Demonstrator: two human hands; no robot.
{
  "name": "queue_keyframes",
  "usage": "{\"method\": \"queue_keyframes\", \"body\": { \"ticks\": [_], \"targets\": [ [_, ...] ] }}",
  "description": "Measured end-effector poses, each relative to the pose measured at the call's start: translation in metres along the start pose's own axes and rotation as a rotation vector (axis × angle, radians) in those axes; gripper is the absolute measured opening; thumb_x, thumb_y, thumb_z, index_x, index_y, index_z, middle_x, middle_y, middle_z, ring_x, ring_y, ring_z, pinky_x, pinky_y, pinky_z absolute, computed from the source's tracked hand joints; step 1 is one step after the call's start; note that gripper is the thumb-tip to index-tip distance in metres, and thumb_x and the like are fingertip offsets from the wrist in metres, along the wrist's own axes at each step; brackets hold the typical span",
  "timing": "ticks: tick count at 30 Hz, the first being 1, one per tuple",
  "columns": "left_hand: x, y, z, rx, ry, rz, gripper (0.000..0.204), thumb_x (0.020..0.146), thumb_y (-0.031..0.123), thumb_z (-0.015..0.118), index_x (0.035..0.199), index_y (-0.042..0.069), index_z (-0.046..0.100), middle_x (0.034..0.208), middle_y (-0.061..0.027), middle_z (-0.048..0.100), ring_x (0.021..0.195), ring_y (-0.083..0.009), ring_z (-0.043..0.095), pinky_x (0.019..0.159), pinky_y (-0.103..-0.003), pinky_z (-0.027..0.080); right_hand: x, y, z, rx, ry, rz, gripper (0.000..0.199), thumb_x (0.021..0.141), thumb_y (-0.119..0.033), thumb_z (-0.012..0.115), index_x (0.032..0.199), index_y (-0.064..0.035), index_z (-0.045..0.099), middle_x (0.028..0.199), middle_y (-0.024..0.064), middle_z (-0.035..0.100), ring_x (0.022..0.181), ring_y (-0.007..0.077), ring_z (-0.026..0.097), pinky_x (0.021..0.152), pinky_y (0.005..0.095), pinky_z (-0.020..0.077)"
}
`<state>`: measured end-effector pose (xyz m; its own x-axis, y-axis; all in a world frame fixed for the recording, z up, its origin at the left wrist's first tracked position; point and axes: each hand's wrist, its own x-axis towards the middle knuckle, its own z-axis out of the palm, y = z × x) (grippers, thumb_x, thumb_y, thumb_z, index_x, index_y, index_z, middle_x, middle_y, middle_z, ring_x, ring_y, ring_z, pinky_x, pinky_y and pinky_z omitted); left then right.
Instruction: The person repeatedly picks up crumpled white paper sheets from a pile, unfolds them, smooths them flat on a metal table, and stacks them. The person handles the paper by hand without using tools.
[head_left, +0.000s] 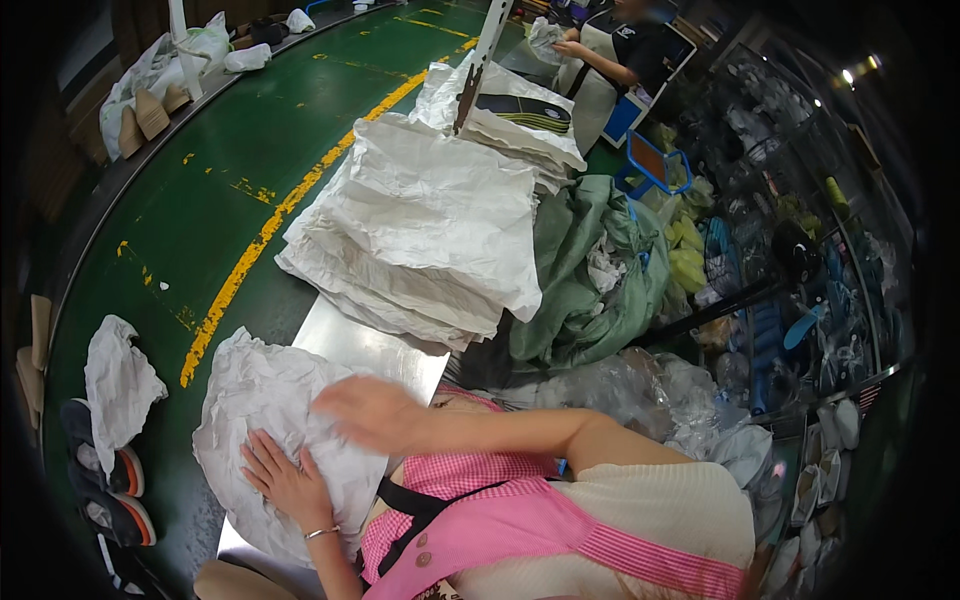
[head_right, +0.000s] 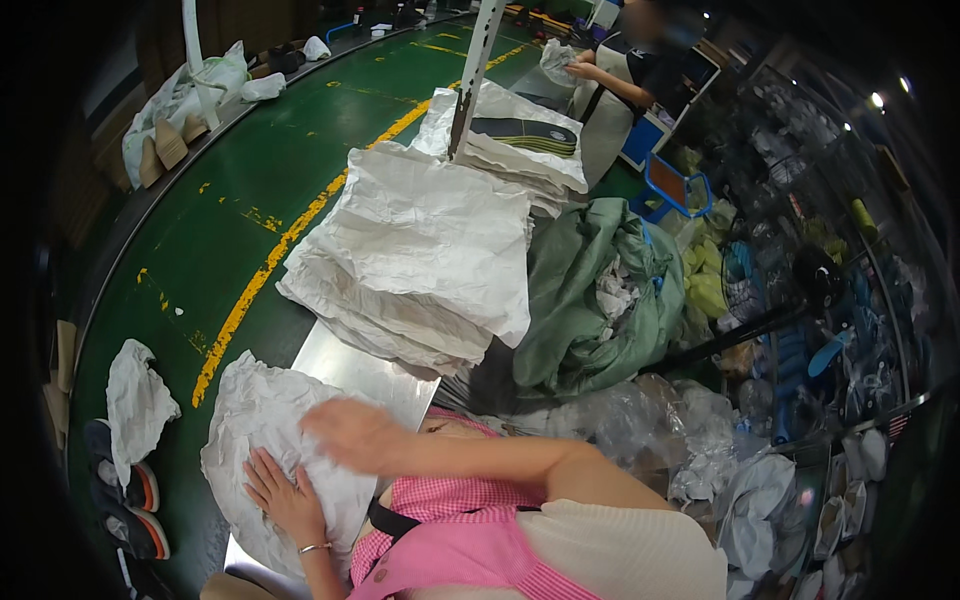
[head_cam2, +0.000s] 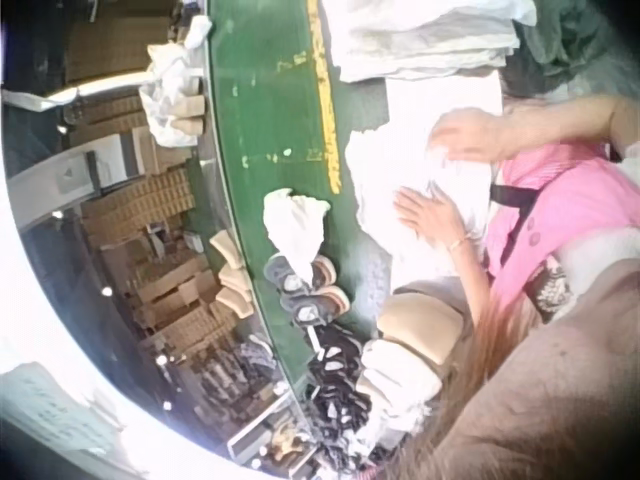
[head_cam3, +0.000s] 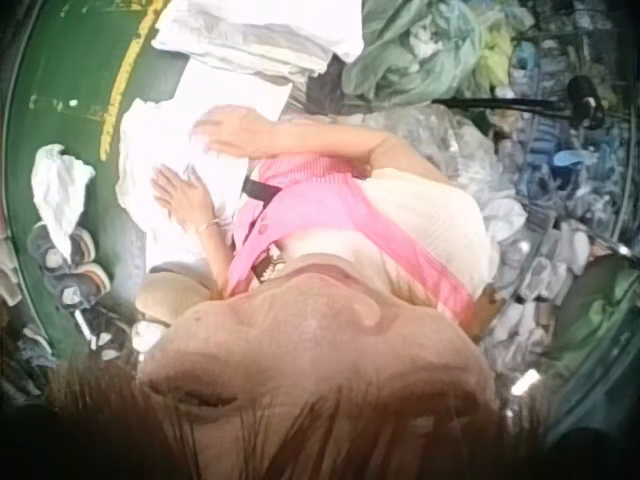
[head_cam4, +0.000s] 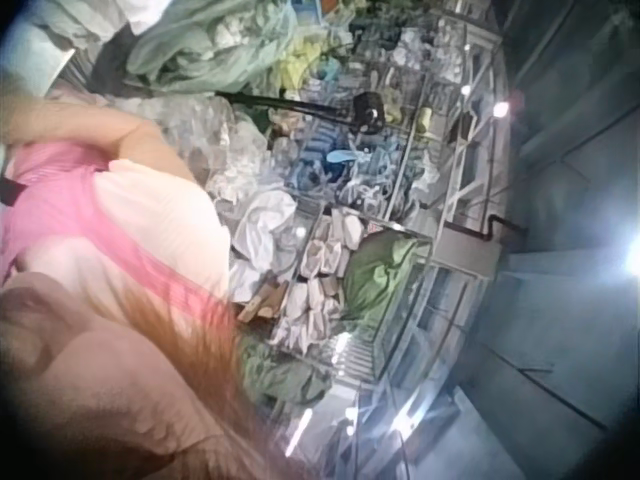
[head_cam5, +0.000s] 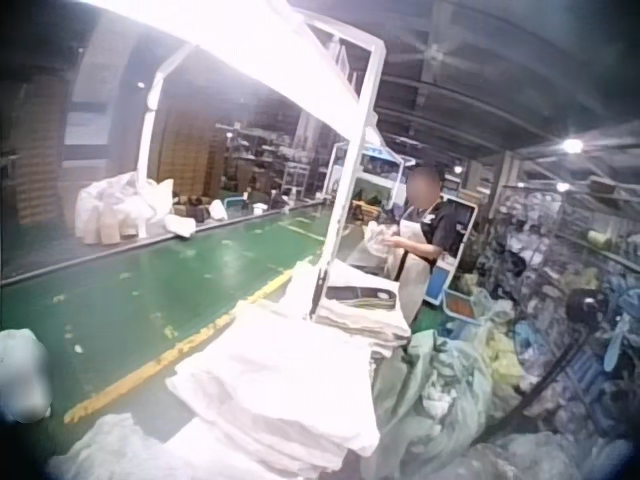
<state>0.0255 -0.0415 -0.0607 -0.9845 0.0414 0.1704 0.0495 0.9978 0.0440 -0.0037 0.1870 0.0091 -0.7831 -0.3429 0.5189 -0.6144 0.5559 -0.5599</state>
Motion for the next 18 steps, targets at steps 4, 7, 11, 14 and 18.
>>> {"method": "queue_keyframes", "body": {
  "ticks": [4, 7, 11, 14, 18],
  "targets": [
    [0.0, -0.01, 0.016, 0.087, 0.054, 0.061, 0.071, 0.098, 0.043, 0.045, 0.155, 0.005, 0.026, 0.163, -0.0107, 0.025, 0.151, -0.0333, 0.018, 0.122, -0.05, 0.01, -0.008, 0.0, 0.113, 0.075, -0.195, -0.122, 0.056, 0.091, -0.029, 0.061, 0.14, -0.0068, 0.049, 0.142, 0.0144, 0.051, 0.134, 0.0328, 0.045, 0.112, 0.0469, 0.0331],
    [-0.002, -0.012, -0.017, -0.02, -0.078, -0.074, 0.068, 0.1, 0.042, 0.044, 0.155, 0.005, 0.028, 0.162, -0.0109, 0.026, 0.151, -0.0333, 0.018, 0.122, -0.049, 0.011, -0.007, 0.015, 0.124, 0.012, -0.337, -0.155, 0.068, 0.092, -0.04, 0.058, 0.15, -0.0094, 0.04, 0.156, 0.0139, 0.035, 0.148, 0.03, 0.026, 0.122, 0.0488, 0.0138],
    [-0.026, -0.051, -0.018, 0.139, -0.105, -0.229, 0.066, 0.101, 0.043, 0.045, 0.154, 0.007, 0.031, 0.161, -0.0112, 0.028, 0.15, -0.0345, 0.019, 0.121, -0.051, 0.015, -0.01, 0.031, 0.095, -0.101, -0.383, -0.086, 0.068, 0.091, -0.042, 0.06, 0.149, -0.012, 0.042, 0.158, 0.0134, 0.034, 0.149, 0.0297, 0.024, 0.122, 0.0501, 0.0129],
    [-0.044, -0.084, -0.022, 0.113, -0.131, -0.378, 0.066, 0.099, 0.044, 0.052, 0.152, 0.008, 0.036, 0.159, -0.0116, 0.033, 0.148, -0.0365, 0.023, 0.119, -0.053, 0.02, -0.022, 0.046, 0.072, -0.161, -0.354, -0.026, 0.067, 0.092, -0.041, 0.059, 0.15, -0.013, 0.04, 0.159, 0.0131, 0.031, 0.15, 0.0292, 0.022, 0.123, 0.0501, 0.0123],
    [-0.04, -0.074, -0.041, 0.096, -0.037, -0.315, 0.055, 0.093, 0.034, 0.062, 0.137, 0.002, 0.054, 0.151, -0.0165, 0.04, 0.141, -0.0378, 0.032, 0.114, -0.052, 0.028, -0.027, 0.05, 0.053, -0.201, -0.318, -0.024, 0.068, 0.091, -0.04, 0.06, 0.15, -0.0133, 0.04, 0.159, 0.0123, 0.03, 0.151, 0.0294, 0.02, 0.123, 0.0502, 0.0124]
  ]
}}
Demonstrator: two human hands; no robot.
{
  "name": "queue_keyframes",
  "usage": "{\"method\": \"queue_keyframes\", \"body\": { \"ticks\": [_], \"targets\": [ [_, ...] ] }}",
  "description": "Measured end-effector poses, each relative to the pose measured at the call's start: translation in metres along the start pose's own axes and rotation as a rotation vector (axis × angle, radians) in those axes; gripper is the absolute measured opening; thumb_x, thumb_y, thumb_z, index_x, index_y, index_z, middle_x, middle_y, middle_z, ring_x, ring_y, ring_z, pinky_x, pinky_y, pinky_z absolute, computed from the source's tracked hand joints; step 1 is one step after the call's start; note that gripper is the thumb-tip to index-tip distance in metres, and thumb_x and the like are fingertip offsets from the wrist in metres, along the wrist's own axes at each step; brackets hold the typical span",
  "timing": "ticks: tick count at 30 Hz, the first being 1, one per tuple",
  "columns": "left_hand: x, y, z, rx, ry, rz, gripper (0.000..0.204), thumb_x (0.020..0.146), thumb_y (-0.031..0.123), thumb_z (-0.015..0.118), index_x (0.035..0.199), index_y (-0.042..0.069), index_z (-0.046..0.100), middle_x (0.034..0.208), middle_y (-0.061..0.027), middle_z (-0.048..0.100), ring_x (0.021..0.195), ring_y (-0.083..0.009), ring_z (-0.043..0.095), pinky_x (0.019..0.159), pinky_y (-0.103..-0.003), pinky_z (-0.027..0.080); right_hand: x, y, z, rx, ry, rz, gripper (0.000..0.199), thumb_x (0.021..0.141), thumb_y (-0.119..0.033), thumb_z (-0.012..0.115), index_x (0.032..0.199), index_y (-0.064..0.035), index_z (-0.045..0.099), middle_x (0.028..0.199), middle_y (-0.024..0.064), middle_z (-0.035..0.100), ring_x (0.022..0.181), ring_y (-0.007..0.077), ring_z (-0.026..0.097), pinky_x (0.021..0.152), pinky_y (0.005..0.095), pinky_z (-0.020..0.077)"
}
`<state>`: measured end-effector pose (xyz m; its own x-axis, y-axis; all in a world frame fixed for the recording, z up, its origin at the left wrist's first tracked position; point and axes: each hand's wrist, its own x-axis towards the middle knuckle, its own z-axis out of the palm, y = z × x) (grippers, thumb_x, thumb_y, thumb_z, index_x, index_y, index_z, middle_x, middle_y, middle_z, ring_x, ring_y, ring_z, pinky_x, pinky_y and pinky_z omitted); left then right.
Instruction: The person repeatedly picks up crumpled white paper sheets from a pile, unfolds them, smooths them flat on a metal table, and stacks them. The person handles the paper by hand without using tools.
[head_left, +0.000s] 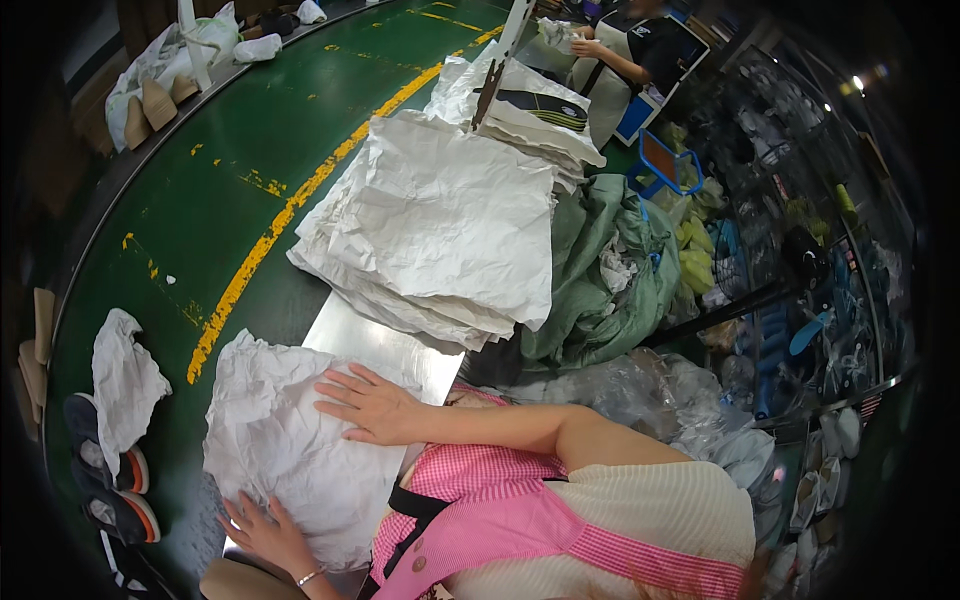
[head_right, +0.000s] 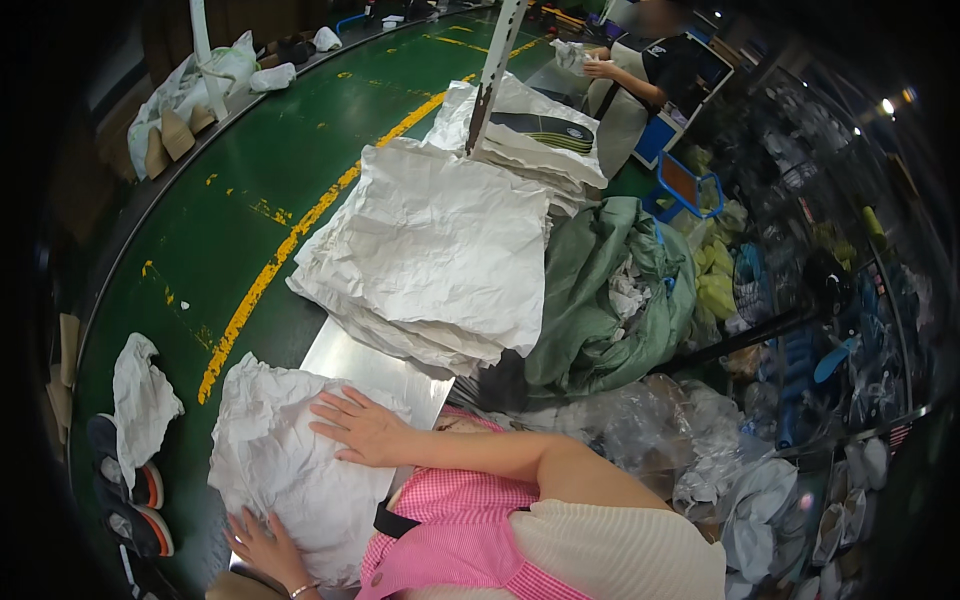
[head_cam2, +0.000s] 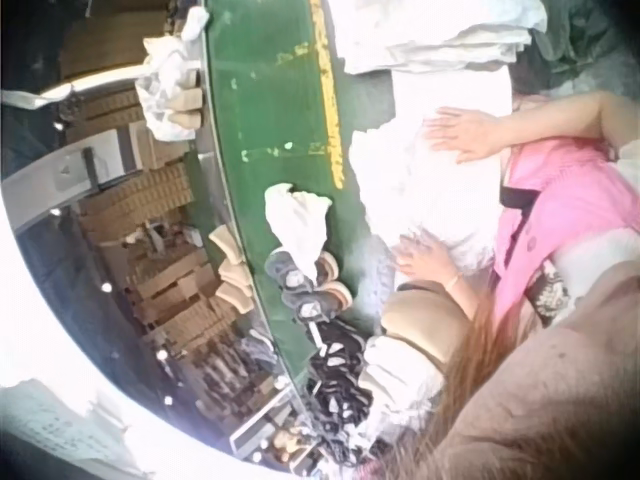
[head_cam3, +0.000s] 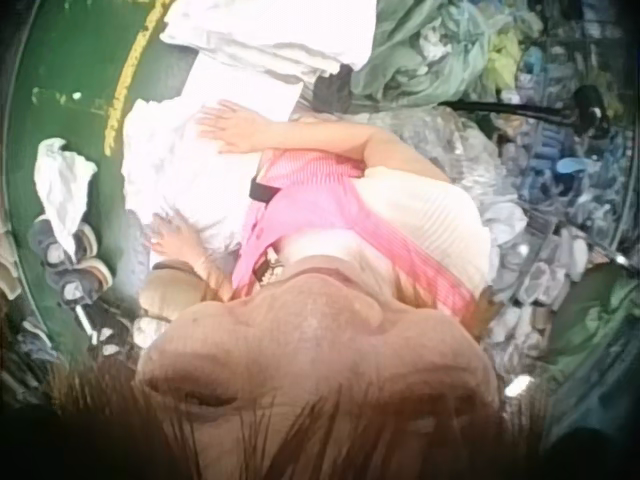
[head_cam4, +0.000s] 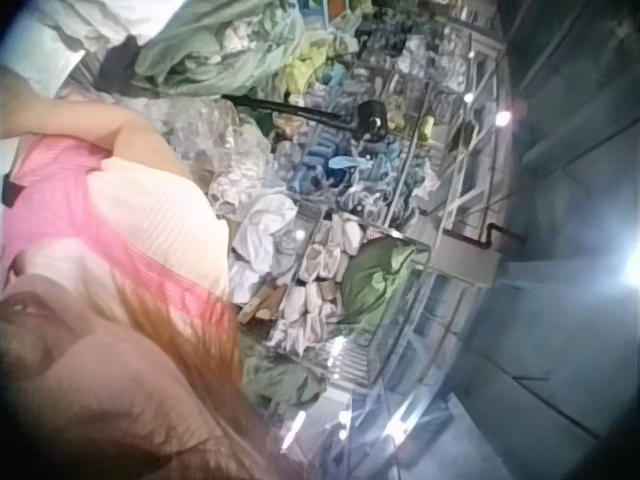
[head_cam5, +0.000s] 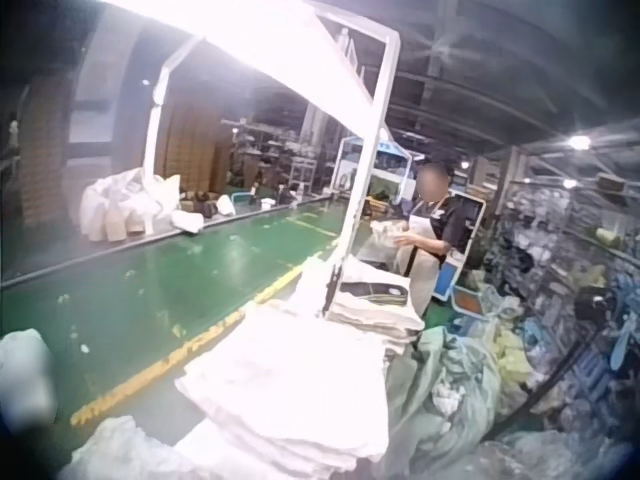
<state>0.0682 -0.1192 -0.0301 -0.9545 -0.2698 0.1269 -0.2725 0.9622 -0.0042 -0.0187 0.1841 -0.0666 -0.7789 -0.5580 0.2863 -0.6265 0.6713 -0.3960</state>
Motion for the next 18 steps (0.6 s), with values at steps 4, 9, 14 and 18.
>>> {"method": "queue_keyframes", "body": {
  "ticks": [4, 9, 14, 18],
  "targets": [
    [0.027, 0.036, -0.01, -0.131, -0.021, -0.02, 0.047, 0.088, 0.025, 0.067, 0.126, -0.001, 0.06, 0.121, -0.0171, 0.056, 0.113, -0.0363, 0.052, 0.095, -0.047, 0.044, 0.002, 0.001, 0.002, -0.008, 0.002, 0.019, 0.066, 0.091, -0.039, 0.061, 0.149, -0.0136, 0.041, 0.159, 0.0117, 0.031, 0.15, 0.0299, 0.021, 0.122, 0.0518, 0.0131],
    [0.053, 0.019, 0.021, -0.788, -0.073, -0.018, 0.024, 0.083, 0.011, 0.069, 0.101, -0.001, 0.058, 0.09, -0.0105, 0.058, 0.084, -0.0234, 0.055, 0.079, -0.035, 0.046, 0.007, 0.004, 0.009, -0.03, -0.057, 0.061, 0.065, 0.09, -0.036, 0.062, 0.149, -0.0173, 0.042, 0.158, 0.0115, 0.033, 0.149, 0.03, 0.024, 0.122, 0.0529, 0.0144],
    [0.053, 0.016, -0.026, -1.555, -0.432, -0.583, 0.039, 0.09, 0.018, 0.071, 0.122, 0.001, 0.058, 0.11, -0.0043, 0.062, 0.1, -0.0123, 0.057, 0.088, -0.027, 0.047, 0.01, -0.008, -0.005, -0.087, -0.051, 0.047, 0.065, 0.089, -0.036, 0.064, 0.148, -0.0174, 0.045, 0.156, 0.0091, 0.039, 0.147, 0.0296, 0.029, 0.119, 0.0524, 0.0191],
    [0.049, -0.001, -0.029, -1.928, -0.496, -0.618, 0.051, 0.09, 0.016, 0.071, 0.134, -0.001, 0.052, 0.116, -0.0045, 0.065, 0.104, -0.0134, 0.063, 0.089, -0.025, 0.05, 0.016, -0.016, -0.018, -0.073, -0.063, 0.023, 0.06, 0.09, -0.033, 0.064, 0.146, -0.0166, 0.049, 0.154, 0.0089, 0.04, 0.145, 0.0306, 0.032, 0.118, 0.0504, 0.0218]
  ]
}}
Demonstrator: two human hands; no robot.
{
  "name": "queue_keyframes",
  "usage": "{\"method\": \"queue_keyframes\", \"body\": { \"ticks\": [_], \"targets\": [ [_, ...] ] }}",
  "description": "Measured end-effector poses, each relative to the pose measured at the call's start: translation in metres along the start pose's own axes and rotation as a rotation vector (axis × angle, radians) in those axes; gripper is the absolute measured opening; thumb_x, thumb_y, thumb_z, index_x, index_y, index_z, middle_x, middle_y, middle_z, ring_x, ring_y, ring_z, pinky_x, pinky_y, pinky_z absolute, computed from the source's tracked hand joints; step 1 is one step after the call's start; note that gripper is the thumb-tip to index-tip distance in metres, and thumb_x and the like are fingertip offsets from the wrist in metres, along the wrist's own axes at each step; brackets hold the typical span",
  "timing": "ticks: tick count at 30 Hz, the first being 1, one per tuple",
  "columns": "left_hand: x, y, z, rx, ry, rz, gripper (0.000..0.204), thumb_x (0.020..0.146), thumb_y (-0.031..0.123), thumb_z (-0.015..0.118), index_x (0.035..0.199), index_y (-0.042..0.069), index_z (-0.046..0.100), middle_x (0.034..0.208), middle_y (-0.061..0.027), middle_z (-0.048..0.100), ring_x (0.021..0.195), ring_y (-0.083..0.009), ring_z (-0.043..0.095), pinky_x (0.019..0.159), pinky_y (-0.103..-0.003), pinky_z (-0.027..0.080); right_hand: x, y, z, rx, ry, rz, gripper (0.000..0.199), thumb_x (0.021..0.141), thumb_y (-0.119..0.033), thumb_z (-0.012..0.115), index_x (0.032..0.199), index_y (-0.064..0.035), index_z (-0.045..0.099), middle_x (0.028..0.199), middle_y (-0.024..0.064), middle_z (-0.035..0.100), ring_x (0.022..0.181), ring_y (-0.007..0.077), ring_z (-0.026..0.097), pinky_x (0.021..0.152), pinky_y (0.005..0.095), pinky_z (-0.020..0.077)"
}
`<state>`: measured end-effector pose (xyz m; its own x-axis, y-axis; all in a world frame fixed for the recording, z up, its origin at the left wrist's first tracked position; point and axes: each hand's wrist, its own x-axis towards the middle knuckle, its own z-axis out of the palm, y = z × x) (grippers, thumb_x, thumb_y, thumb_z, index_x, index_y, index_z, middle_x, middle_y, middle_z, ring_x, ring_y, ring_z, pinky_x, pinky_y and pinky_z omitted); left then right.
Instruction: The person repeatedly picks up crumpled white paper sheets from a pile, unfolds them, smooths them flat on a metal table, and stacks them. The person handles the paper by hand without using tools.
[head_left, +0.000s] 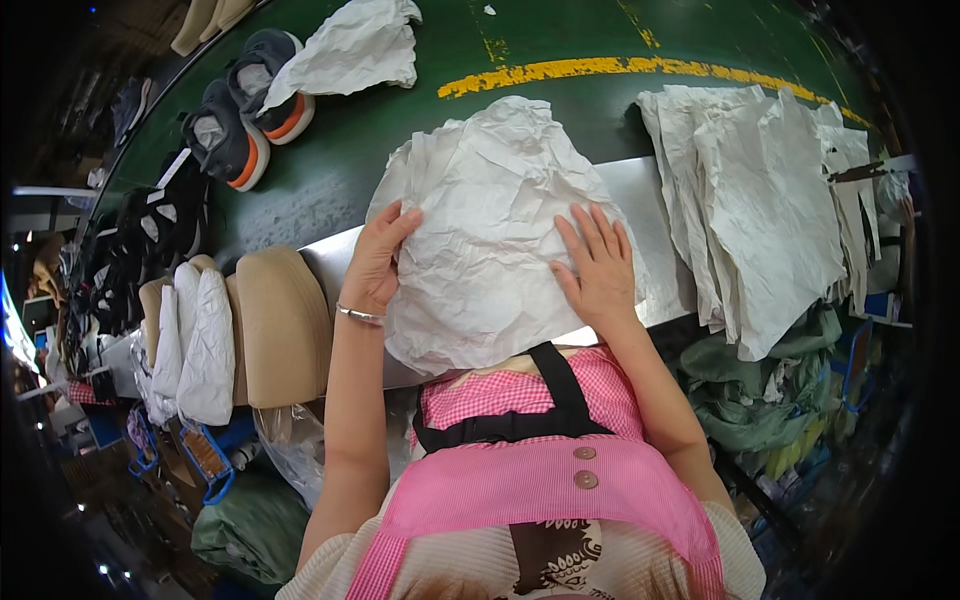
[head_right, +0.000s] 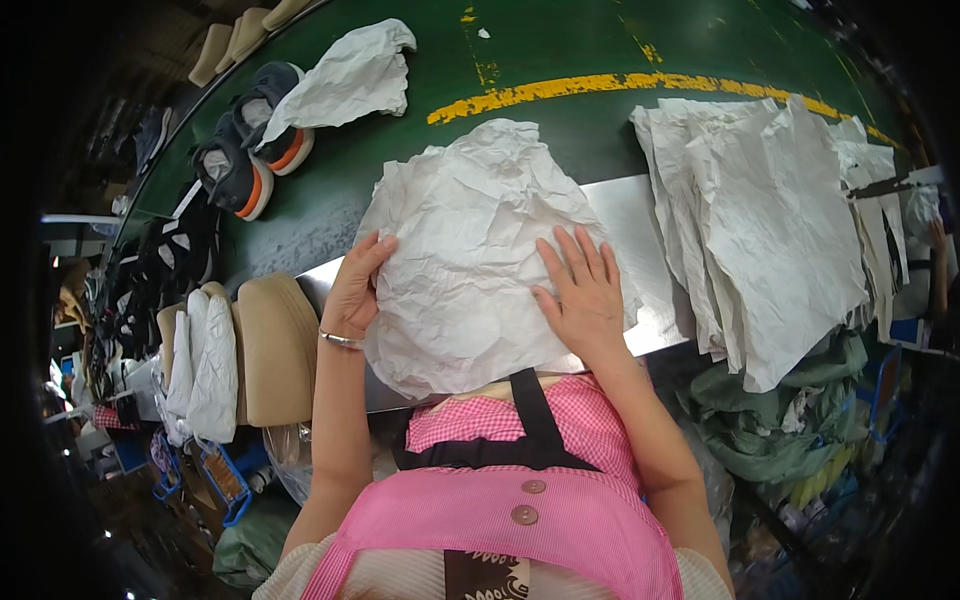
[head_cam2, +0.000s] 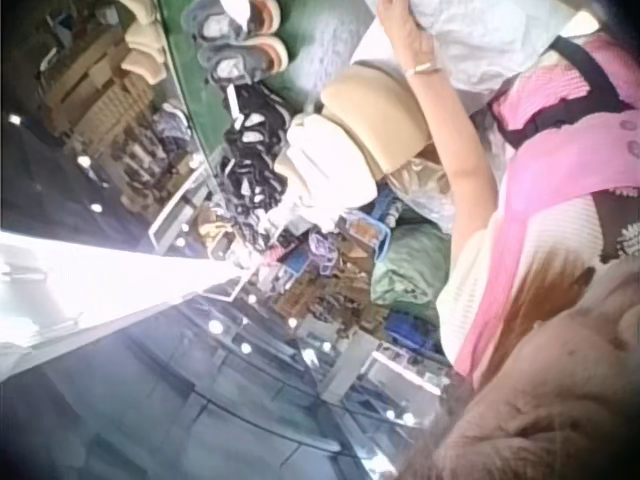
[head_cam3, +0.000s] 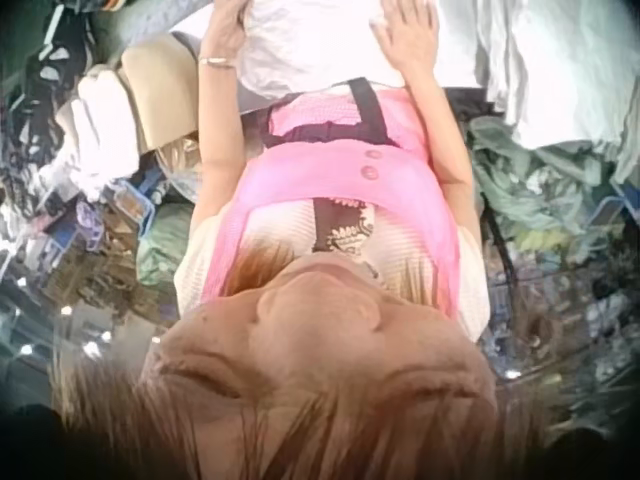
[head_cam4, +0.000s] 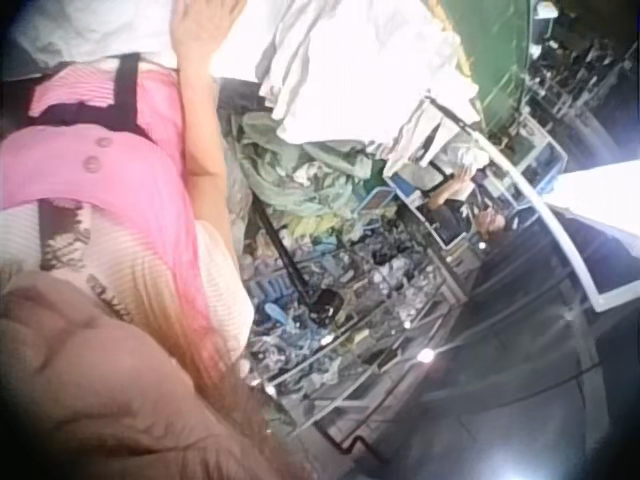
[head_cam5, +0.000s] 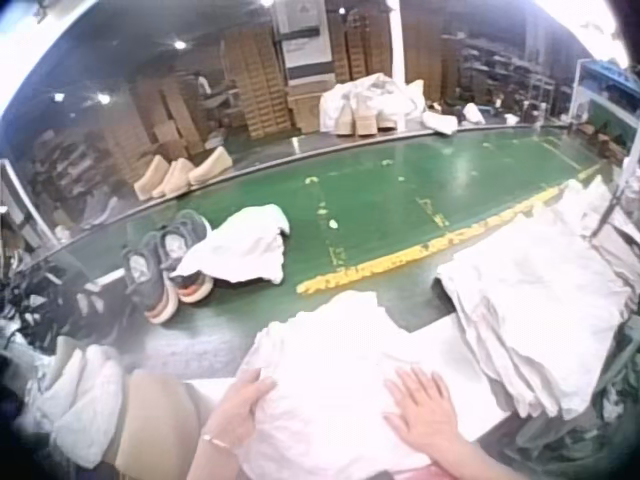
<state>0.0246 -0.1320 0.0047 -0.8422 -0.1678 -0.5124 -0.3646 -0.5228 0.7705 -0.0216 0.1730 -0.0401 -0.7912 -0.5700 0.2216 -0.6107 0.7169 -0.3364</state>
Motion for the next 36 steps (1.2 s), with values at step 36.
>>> {"method": "queue_keyframes", "body": {
  "ticks": [36],
  "targets": [
    [0.006, -0.083, 0.039, 1.633, 0.275, 0.847, 0.067, 0.088, 0.039, 0.066, 0.145, 0.011, 0.046, 0.141, -0.0184, 0.045, 0.132, -0.0445, 0.037, 0.11, -0.057, 0.028, -0.012, -0.016, -0.019, -0.013, -0.014, -0.002, 0.061, 0.088, -0.028, 0.065, 0.145, -0.0115, 0.048, 0.151, 0.014, 0.042, 0.143, 0.0351, 0.034, 0.117, 0.0511, 0.0231]
  ]
}}
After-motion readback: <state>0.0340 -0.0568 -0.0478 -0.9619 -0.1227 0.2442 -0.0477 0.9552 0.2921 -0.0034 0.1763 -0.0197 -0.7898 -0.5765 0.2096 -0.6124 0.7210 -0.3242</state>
